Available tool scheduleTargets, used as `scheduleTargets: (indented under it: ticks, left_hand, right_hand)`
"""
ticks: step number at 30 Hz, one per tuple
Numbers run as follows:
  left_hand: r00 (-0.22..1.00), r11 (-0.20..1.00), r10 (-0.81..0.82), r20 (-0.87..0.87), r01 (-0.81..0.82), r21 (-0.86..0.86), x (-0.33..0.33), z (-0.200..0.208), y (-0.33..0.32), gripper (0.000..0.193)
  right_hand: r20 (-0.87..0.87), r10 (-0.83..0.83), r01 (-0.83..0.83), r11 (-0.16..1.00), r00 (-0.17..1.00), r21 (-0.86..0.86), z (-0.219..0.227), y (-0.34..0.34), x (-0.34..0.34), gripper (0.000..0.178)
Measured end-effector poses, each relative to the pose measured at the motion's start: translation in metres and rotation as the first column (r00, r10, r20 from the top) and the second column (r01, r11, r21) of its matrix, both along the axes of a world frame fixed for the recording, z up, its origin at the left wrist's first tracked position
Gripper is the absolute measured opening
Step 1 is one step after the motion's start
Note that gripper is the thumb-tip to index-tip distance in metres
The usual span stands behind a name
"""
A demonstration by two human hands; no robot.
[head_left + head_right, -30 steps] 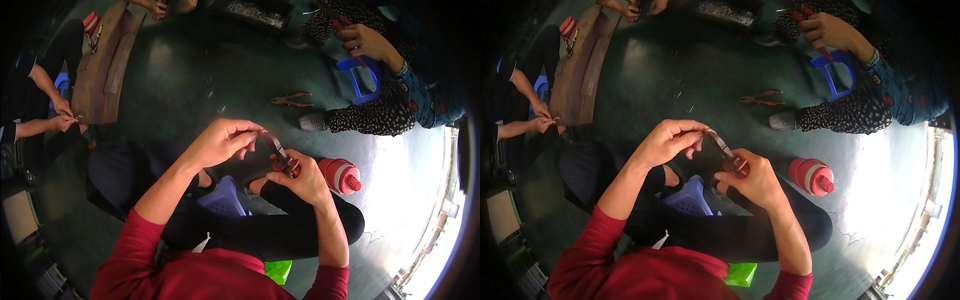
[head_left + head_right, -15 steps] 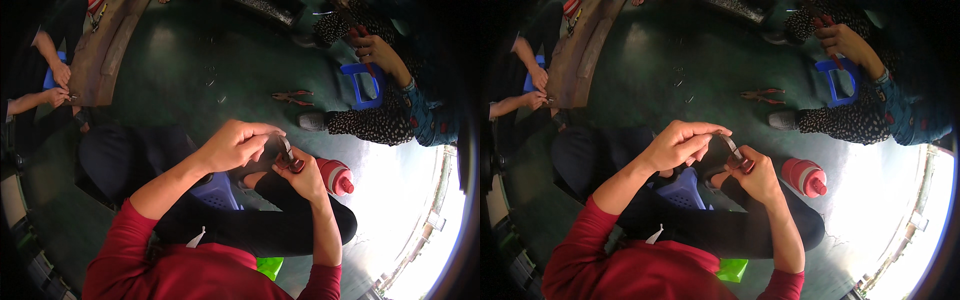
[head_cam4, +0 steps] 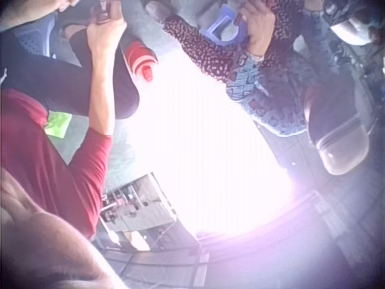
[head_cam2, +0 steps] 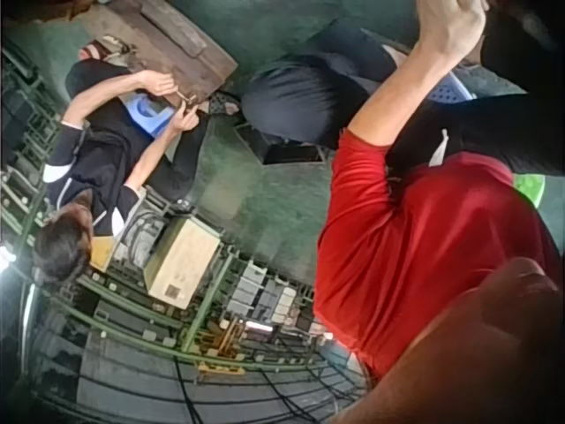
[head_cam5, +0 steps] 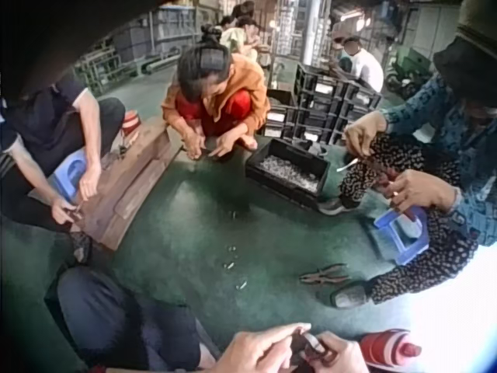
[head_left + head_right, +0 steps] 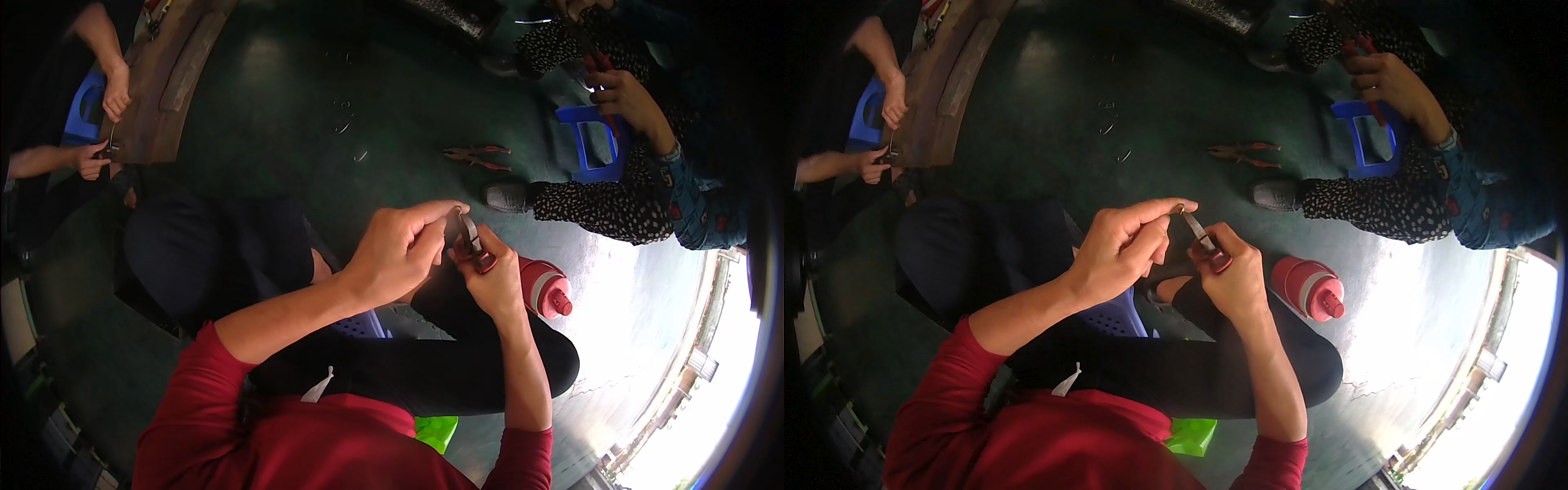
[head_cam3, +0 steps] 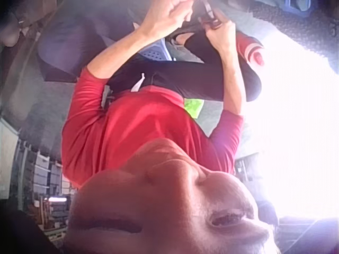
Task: The person sits on a low stool and uses pliers to bend small metal wire pieces into loops. They repeatedly pick up wire segments, bend them, and place them on the floor. Towards the end, they handle a large coil of wire.
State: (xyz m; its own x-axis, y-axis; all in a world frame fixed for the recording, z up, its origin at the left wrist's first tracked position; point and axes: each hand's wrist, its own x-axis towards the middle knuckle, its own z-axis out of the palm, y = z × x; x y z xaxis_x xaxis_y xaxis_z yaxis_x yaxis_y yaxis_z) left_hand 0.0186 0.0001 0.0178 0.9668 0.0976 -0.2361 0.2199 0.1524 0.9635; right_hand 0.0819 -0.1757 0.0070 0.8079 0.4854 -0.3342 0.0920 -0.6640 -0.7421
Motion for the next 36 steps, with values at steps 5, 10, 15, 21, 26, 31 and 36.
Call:
scheduleTargets:
  ticks: [5, 10, 15, 21, 26, 31, 36]
  left_hand:
    - [0.999, 0.999, 0.04, -0.029, -0.041, -0.023, -0.007, -0.003, -0.006, 0.032]
    - [0.998, 0.998, 0.048, -0.028, -0.049, -0.029, -0.014, -0.008, -0.01, 0.033]
    - [1.0, 1.0, 0.005, 0.011, -0.006, 0.013, -0.008, -0.014, -0.005, 0.033]
    - [0.984, 0.951, 0.031, 0.177, -0.084, 0.298, 0.001, -0.019, 0.004, 0.029]
    - [0.961, 0.918, 0.168, 0.221, -0.234, 0.32, 0.004, -0.074, -0.003, 0.01]
    - [0.953, 0.906, 0.21, -0.216, -0.107, 0.41, 0.041, -0.176, 0.019, 0.007]
    - [0.927, 0.936, 0.316, -0.203, -0.339, -0.091, 0.173, -0.151, 0.067, 0.013]
  right_hand:
    - [0.103, -0.004, 0.002, 1.0, 0.995, 0.021, -0.009, 0.003, -0.005, 0.017]
    - [0.183, -0.022, 0.017, 1.0, 0.983, 0.026, -0.018, 0.003, -0.008, 0.019]
    - [0.154, 0.027, -0.029, 1.0, 0.988, 0.01, -0.014, 0.001, -0.003, 0.019]
    - [-0.273, 0.055, -0.044, 0.998, 0.96, 0.046, 0.002, -0.019, 0.015, 0.025]
    - [0.029, 0.105, -0.095, 0.966, 0.994, -0.24, 0.01, -0.041, 0.014, 0.03]
    - [0.075, 0.223, -0.163, 0.867, 0.972, -0.471, 0.017, -0.055, 0.004, 0.03]
    - [0.13, 0.327, -0.184, 0.769, 0.936, -0.612, 0.013, -0.057, 0.002, 0.027]
